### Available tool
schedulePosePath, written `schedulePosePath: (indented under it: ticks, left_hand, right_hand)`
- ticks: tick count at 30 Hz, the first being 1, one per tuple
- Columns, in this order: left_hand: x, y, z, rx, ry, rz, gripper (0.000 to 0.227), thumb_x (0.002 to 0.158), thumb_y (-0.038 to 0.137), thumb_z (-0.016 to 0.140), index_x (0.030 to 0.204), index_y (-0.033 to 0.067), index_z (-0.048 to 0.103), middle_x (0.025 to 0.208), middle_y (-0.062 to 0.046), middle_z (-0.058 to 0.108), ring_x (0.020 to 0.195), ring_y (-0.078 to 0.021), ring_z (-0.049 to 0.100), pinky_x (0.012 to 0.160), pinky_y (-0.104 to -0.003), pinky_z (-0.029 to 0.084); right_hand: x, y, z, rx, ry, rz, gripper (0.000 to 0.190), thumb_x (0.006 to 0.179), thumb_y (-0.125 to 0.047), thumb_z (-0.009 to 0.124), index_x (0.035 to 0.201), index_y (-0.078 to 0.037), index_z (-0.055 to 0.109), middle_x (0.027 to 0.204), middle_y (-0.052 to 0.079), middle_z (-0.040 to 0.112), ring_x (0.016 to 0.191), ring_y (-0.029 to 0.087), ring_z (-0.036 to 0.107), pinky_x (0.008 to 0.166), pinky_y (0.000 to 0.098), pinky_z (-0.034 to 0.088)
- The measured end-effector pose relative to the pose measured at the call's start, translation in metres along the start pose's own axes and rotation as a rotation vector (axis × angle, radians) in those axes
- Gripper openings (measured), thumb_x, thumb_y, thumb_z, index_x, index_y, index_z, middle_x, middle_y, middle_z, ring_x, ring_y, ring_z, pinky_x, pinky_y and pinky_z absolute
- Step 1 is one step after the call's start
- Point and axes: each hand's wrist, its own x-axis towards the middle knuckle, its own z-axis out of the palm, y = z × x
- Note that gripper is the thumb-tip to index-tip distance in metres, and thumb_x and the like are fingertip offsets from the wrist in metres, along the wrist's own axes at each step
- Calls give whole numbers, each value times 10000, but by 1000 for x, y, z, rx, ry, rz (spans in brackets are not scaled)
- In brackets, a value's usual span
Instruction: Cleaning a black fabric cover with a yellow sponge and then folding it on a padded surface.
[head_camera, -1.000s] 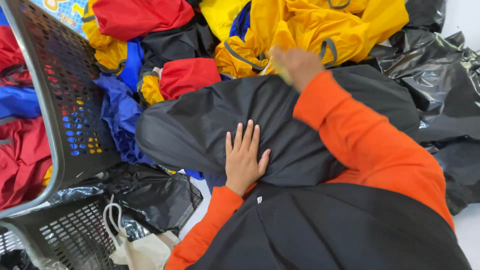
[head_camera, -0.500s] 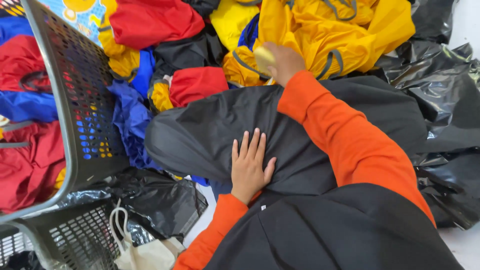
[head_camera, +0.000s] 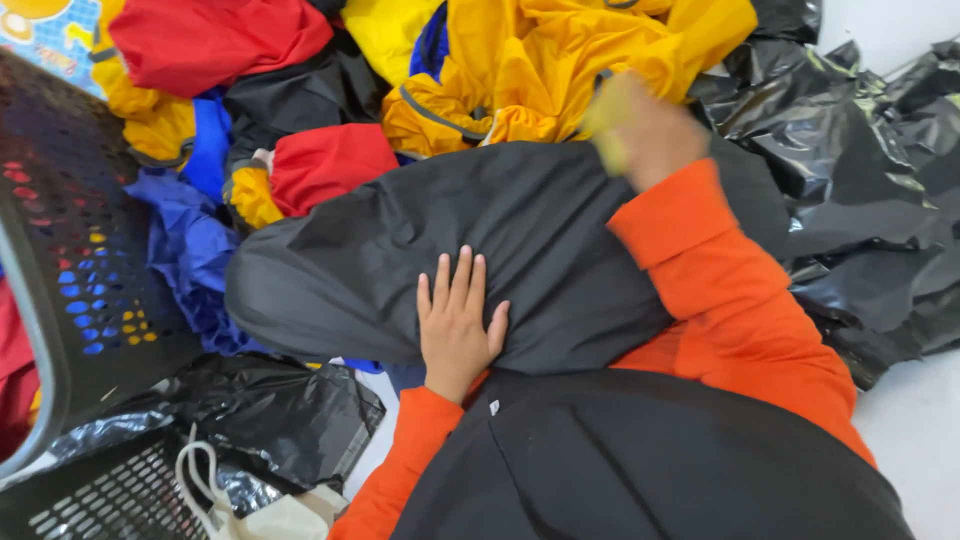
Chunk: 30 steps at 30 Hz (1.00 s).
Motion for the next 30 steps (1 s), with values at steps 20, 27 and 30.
schedulePosePath:
  ticks: [20, 27, 30]
  left_hand:
    - [3, -1, 3, 66, 31, 0, 616, 951, 445, 582, 1469, 111, 572, 1566, -92, 514, 1468, -328, 429, 1228, -537, 221]
    - [4, 0, 7, 86, 15, -5, 604, 944, 443, 583, 1454, 118, 593, 1546, -87, 540, 1465, -330, 440, 1221, -533, 227]
    - [4, -1, 7, 98, 9, -12, 600, 957, 448, 568, 1463, 127, 583, 1563, -80, 522, 1477, -321, 423, 1228, -530, 210]
  right_hand:
    - [-86, 176, -80, -912, 458, 338, 750, 992, -462, 761, 1627, -282, 406, 1069, -6, 669, 957, 202, 709, 747, 362, 599]
    - [-164, 2, -19, 214, 32, -277, 668, 824, -352, 840, 1435, -194, 621, 1272, -8, 716, 1121, 196, 690, 1024, 317, 525]
    - [-151, 28, -14, -23, -76, -274, 529, 911, -525, 646, 1398, -321, 624, 1052, 14, 697, 991, 261, 688, 890, 399, 583]
